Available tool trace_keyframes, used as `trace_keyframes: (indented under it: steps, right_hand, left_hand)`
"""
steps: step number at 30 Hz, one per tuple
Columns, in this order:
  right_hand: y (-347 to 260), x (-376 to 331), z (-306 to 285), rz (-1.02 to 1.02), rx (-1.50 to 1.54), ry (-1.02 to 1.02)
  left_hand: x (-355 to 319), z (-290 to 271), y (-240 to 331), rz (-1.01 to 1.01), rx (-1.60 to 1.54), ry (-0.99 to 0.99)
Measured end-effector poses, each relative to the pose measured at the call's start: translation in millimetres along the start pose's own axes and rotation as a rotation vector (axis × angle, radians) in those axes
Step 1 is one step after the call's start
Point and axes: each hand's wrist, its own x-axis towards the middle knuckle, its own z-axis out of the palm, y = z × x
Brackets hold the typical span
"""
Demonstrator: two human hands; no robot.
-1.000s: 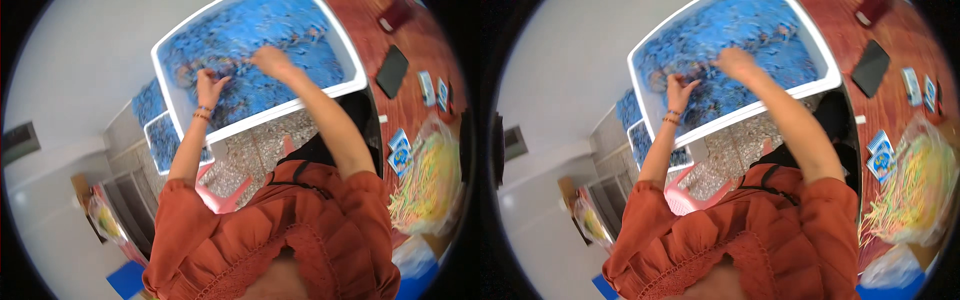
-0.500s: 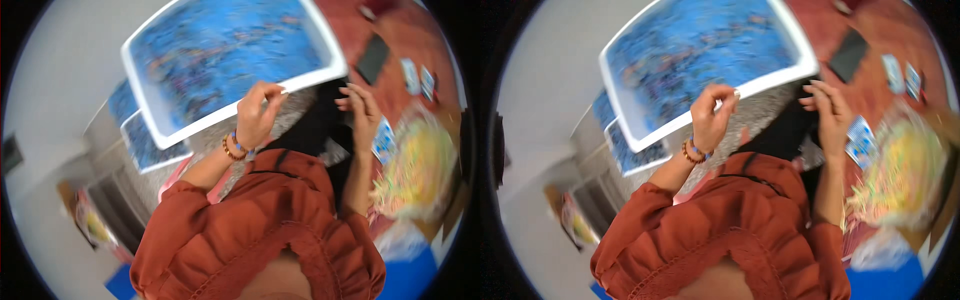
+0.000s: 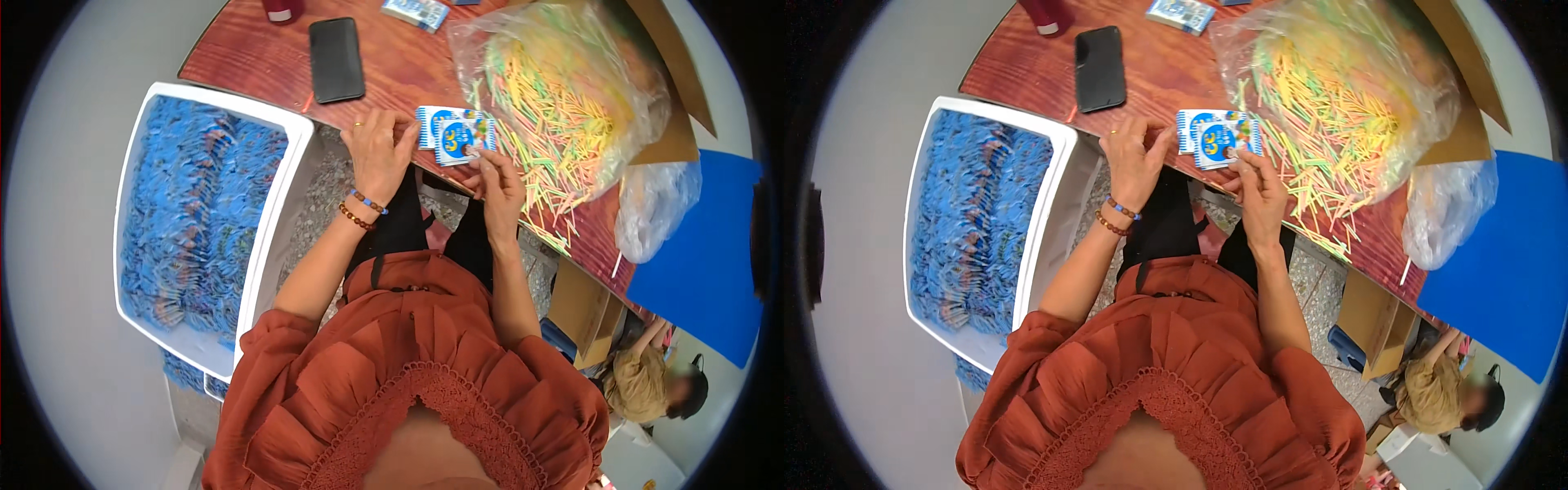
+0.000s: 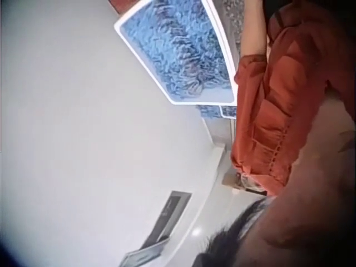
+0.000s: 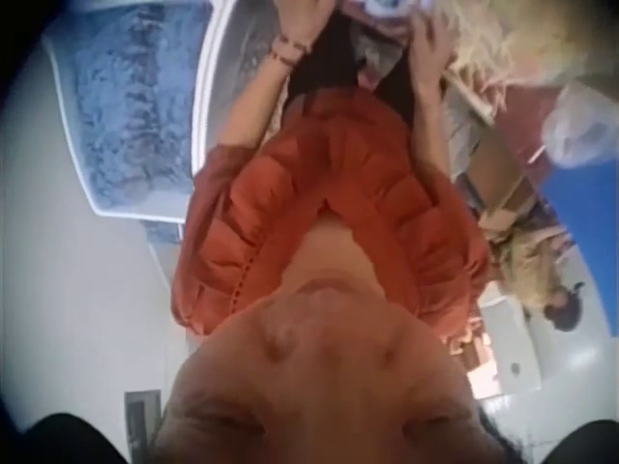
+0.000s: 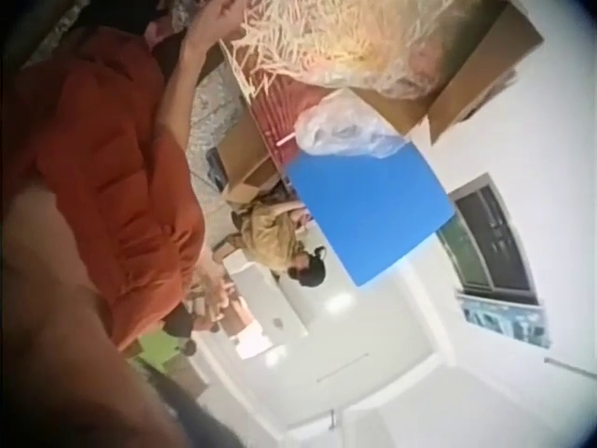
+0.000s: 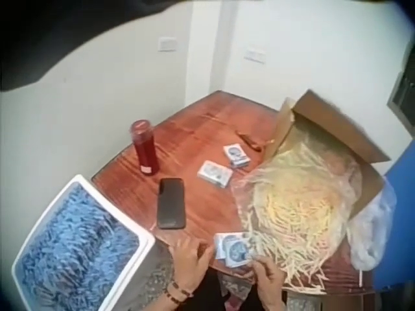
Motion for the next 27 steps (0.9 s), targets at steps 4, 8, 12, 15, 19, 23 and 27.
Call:
trace_keyframes:
  steps: [4,8,12,15,19,23,27]
  right_hand:
    - [2,13,-12,-0.058,-0.127,0.103]
    - [-10,22,-19,-0.106,-0.161,0.085]
    - [-1,26,-36,-0.093,-0.126,0.049]
    - [-1,28,-50,-0.096,-0.136,0.011]
    - [-6,42,-57,-0.164,-0.033,0.009]
    - [-23,68,-50,-0.282,-0.009,-0.006]
    - [-11,79,-59,-0.091,0.039,-0.378]
  left_hand:
    - [5,21,24,0.133,-0.033,0.013]
    - [11,42,22,0.097,0.135,-0.097]
    - [20,42,13,0.195,0.081,-0.095]
    - [30,31,12,0.315,0.116,-0.109]
    - [42,16,24,0.403,0.125,-0.112]
    - [49,1,56,0.27,-0.21,-0.418]
    - [42,16,76,-0.176,-0.773,-0.58]
